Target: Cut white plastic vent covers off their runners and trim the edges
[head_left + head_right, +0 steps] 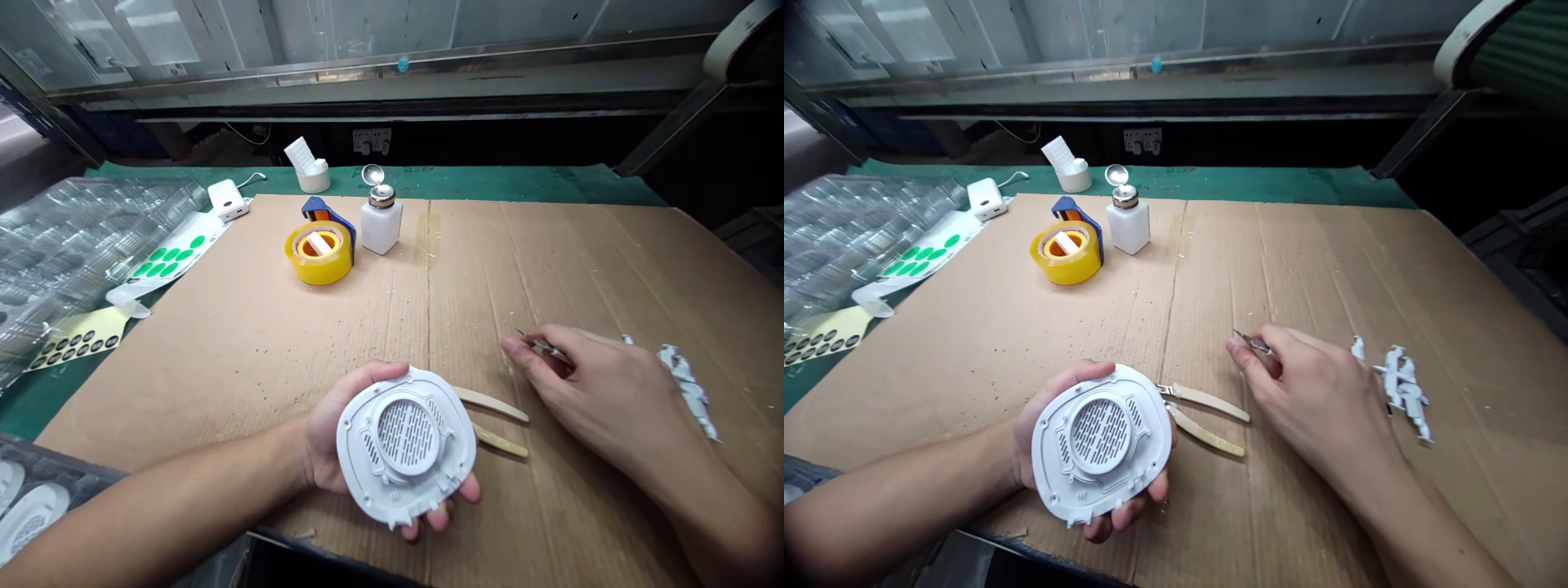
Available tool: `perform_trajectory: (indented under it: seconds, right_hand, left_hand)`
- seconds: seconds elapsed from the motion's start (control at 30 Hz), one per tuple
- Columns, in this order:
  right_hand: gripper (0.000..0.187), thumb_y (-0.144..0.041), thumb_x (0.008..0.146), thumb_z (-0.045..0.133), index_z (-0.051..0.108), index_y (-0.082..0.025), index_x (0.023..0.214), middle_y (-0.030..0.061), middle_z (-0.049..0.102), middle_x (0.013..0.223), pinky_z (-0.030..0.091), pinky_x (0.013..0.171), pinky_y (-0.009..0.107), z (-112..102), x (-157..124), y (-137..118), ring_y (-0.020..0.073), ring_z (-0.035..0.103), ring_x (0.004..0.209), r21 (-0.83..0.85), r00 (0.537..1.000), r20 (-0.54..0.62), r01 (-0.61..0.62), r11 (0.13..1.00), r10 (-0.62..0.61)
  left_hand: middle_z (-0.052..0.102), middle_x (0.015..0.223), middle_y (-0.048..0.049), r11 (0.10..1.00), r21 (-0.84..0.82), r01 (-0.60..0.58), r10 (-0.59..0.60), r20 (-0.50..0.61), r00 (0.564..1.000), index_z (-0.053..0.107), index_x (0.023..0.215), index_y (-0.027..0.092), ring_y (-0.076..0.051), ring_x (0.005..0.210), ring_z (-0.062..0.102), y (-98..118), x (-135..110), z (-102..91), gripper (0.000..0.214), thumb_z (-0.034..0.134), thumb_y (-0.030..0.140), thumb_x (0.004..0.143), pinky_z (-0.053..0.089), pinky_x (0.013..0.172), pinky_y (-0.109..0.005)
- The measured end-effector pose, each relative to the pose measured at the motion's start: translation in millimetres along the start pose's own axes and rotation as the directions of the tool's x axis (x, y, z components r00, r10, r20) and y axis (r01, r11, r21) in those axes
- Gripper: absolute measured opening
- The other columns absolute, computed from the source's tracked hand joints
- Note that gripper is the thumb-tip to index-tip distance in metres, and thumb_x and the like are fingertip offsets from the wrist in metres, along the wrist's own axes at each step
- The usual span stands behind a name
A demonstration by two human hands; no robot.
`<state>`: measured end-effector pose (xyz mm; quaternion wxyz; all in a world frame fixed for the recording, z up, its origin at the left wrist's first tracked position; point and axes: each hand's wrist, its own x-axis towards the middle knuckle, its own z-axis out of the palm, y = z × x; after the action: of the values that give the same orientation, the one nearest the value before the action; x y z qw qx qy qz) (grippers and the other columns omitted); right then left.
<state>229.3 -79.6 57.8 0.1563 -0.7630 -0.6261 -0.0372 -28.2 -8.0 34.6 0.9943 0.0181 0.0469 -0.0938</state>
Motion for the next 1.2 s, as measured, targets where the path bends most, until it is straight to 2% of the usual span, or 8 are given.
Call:
perform_trajectory:
  seconds: [0.37,0.5,0.6,0.87,0.93,1.0,1.07,1.2]
  right_hand:
    - [0.030,-0.050,0.096,0.044,0.061,-0.025,0.097,0.0047,0.071,0.090,0.029,0.053,0.032,1,-3,-2,0.0264,0.063,0.067,-0.073,0.998,-0.030,0.059,0.996,-0.061]
    - [0.025,-0.039,0.096,0.042,0.059,-0.024,0.084,0.0027,0.068,0.079,0.027,0.052,0.031,1,-3,-2,0.0270,0.062,0.064,-0.134,0.998,0.021,0.058,0.989,-0.055]
    - [0.020,-0.030,0.093,0.043,0.062,-0.024,0.092,0.0025,0.069,0.085,0.030,0.052,0.031,1,-4,-4,0.0264,0.064,0.066,-0.137,0.997,0.009,0.074,0.988,-0.074]
    - [0.033,-0.044,0.103,0.040,0.061,-0.019,0.099,0.0034,0.066,0.084,0.040,0.060,0.031,-8,-4,-13,0.0219,0.063,0.073,0.088,0.983,-0.063,0.179,0.980,-0.174]
    - [0.033,-0.037,0.105,0.039,0.062,-0.017,0.094,0.0032,0.062,0.078,0.040,0.061,0.030,-13,-5,-16,0.0183,0.059,0.069,0.220,0.951,-0.096,0.308,0.926,-0.294]
    - [0.027,-0.031,0.105,0.043,0.062,-0.014,0.095,0.0031,0.059,0.074,0.038,0.061,0.029,-18,-7,-21,0.0160,0.053,0.066,0.293,0.892,-0.145,0.451,0.843,-0.427]
    - [0.024,-0.029,0.104,0.046,0.062,-0.012,0.099,0.0030,0.058,0.073,0.035,0.059,0.029,-22,-10,-27,0.0146,0.049,0.064,0.355,0.845,-0.167,0.533,0.768,-0.508]
    - [0.028,-0.033,0.104,0.045,0.062,-0.013,0.093,0.0015,0.054,0.070,0.029,0.057,0.030,-25,-17,-35,0.0140,0.042,0.062,0.425,0.804,-0.137,0.575,0.699,-0.578]
  left_hand:
    - [0.065,0.100,-0.0140,0.973,0.226,-0.044,0.088,-0.187,0.978,0.059,0.112,0.009,-0.021,0.074,0.067,6,-7,19.7,0.075,0.053,0.073,0.073,0.051,0.058,-0.028]
    - [0.064,0.109,-0.0108,0.348,0.925,0.149,0.631,-0.349,0.693,0.055,0.124,0.018,-0.023,0.086,0.062,24,-36,57.0,0.071,0.063,0.066,0.073,0.049,0.070,-0.032]
    - [0.060,0.119,-0.0118,-0.287,0.563,0.775,0.887,-0.149,0.437,0.054,0.128,0.021,-0.032,0.100,0.058,41,-56,67.4,0.063,0.062,0.057,0.077,0.046,0.086,-0.047]
    - [0.054,0.131,-0.0069,-0.302,0.732,0.610,0.946,0.151,0.286,0.054,0.131,0.026,-0.033,0.115,0.055,35,-69,68.2,0.069,0.071,0.058,0.073,0.046,0.099,-0.045]
    - [0.060,0.123,-0.0081,0.005,0.998,0.063,0.913,-0.030,0.407,0.059,0.127,0.027,-0.028,0.105,0.061,19,-61,68.3,0.069,0.073,0.062,0.070,0.053,0.089,-0.039]
    - [0.065,0.108,-0.0115,0.597,0.754,-0.275,0.631,-0.230,0.741,0.065,0.122,0.019,-0.024,0.088,0.066,4,-47,59.9,0.080,0.063,0.078,0.068,0.056,0.078,-0.036]
    - [0.066,0.098,-0.0141,0.918,0.362,-0.161,0.262,-0.250,0.932,0.066,0.120,0.009,-0.021,0.074,0.067,-6,-31,44.6,0.098,0.045,0.090,0.070,0.056,0.067,-0.032]
    - [0.069,0.092,-0.0162,0.987,0.153,0.045,-0.009,-0.231,0.973,0.063,0.121,0.001,-0.019,0.062,0.066,-14,-10,14.2,0.116,0.021,0.097,0.071,0.050,0.059,-0.027]
